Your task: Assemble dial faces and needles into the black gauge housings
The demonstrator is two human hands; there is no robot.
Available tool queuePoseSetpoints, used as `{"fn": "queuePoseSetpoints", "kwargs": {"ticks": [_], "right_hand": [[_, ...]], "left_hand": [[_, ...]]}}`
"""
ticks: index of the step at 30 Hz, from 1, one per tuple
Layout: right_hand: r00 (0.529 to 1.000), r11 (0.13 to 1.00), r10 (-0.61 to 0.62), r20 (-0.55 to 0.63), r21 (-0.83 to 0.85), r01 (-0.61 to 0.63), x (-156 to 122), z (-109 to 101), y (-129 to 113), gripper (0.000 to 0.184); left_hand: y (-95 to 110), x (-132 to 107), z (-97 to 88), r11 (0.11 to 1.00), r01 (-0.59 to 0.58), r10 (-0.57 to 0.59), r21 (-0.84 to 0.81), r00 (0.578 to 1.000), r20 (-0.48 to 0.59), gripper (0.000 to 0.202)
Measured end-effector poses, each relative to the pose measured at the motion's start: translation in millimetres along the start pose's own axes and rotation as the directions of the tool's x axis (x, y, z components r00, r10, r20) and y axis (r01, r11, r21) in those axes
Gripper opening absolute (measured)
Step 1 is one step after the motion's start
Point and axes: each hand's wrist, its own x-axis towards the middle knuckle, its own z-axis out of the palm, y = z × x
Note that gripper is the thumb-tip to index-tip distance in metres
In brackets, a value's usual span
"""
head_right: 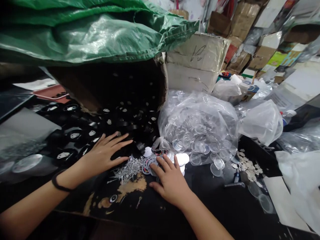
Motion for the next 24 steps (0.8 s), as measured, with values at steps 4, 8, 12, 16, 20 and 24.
{"fn": "queuePoseSetpoints", "kwargs": {"ticks": [4,8,12,16,20,24], "right_hand": [[0.991,0.999,0.037,-0.131,0.032,-0.033,-2,2,7,0.043],[0.962,0.994,0.032,-0.270,0.106,-0.004,-6,3,12,0.031],[0.932,0.983,0.006,-0.363,0.172,0.061,-8,3,9,0.025],[0.917,0.973,-0.002,-0.400,0.211,0.094,-8,-1,4,0.023],[0.921,0.935,0.093,-0.378,0.351,0.050,-17,-11,-12,0.022],[0.959,0.714,0.274,-0.065,0.682,-0.158,-26,-14,-38,0.026]], "left_hand": [[2,-12,1.3,1.000,0.005,-0.006,-0.008,0.995,-0.101,0.052],[14,-32,-0.9,0.999,0.018,-0.023,-0.028,0.982,-0.188,0.042],[31,-53,4.6,0.997,0.041,-0.051,-0.061,0.982,-0.182,0.050],[34,-55,9.4,0.986,0.108,-0.127,-0.126,0.979,-0.157,0.052],[55,-60,0.5,0.952,0.135,-0.194,-0.275,0.960,-0.202,0.055],[118,-82,-4.2,0.685,0.194,-0.224,-0.702,0.973,0.051,0.057]]}}
